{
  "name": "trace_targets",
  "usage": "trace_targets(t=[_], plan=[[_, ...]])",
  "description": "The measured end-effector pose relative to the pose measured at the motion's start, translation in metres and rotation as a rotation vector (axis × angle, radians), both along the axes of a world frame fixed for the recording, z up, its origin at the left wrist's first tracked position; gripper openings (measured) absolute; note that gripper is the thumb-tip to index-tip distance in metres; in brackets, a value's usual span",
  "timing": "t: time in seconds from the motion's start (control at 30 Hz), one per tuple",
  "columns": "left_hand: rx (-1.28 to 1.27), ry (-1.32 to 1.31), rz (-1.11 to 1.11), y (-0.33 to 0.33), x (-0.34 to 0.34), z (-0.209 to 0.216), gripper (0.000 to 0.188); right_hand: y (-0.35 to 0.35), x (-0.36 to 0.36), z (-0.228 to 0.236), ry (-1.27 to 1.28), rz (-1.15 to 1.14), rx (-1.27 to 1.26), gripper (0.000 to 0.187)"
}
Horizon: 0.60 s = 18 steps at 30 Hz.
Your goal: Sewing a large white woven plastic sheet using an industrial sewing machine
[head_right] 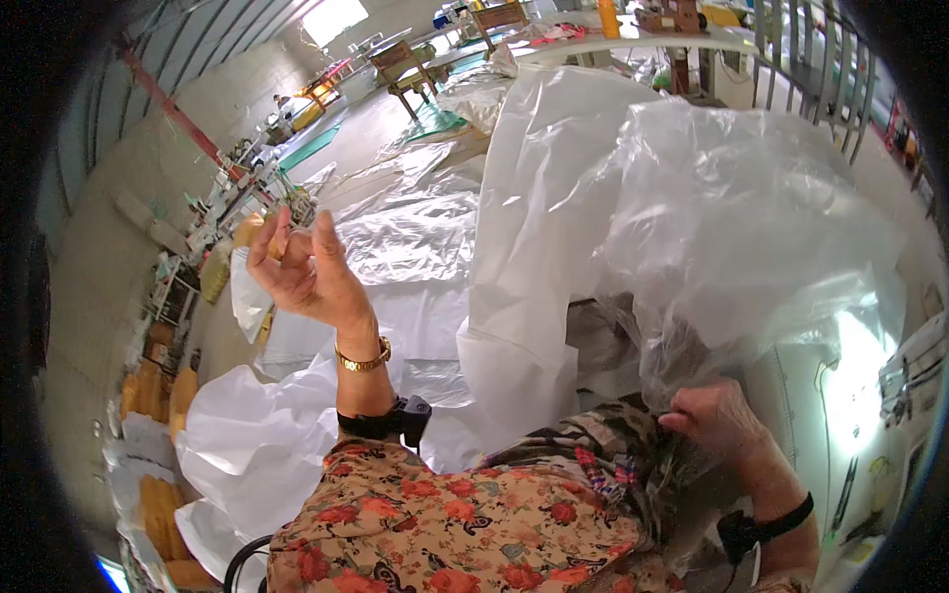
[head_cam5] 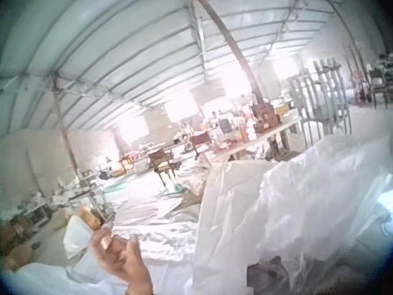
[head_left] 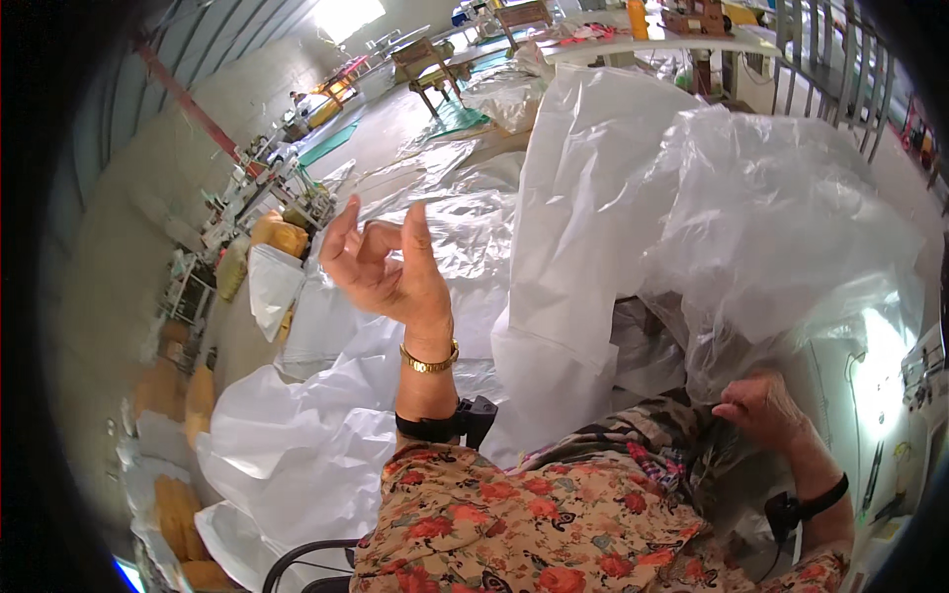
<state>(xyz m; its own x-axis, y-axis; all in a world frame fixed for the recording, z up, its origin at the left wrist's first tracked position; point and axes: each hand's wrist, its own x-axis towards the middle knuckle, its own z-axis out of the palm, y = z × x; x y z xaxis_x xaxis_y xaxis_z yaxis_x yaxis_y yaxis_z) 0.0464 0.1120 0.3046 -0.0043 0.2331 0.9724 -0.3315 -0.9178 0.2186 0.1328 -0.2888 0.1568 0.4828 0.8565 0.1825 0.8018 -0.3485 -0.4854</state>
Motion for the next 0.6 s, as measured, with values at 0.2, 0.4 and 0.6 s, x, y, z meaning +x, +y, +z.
trace_targets(t=[0.2, 0.4, 0.6], plan=[[0.000, -0.204, -0.018, -0.018, 0.004, 0.002, 0.042, 0.000, -0.004, 0.001, 0.090, -0.006, -0.029, 0.030], [-0.018, -0.210, -0.062, -0.036, 0.009, -0.003, 0.044, 0.004, -0.007, -0.006, -0.004, 0.026, -0.113, 0.032], [-0.349, -0.202, -0.306, -0.052, 0.016, -0.013, 0.042, 0.005, -0.008, -0.007, 0.049, 0.017, -0.124, 0.031]])
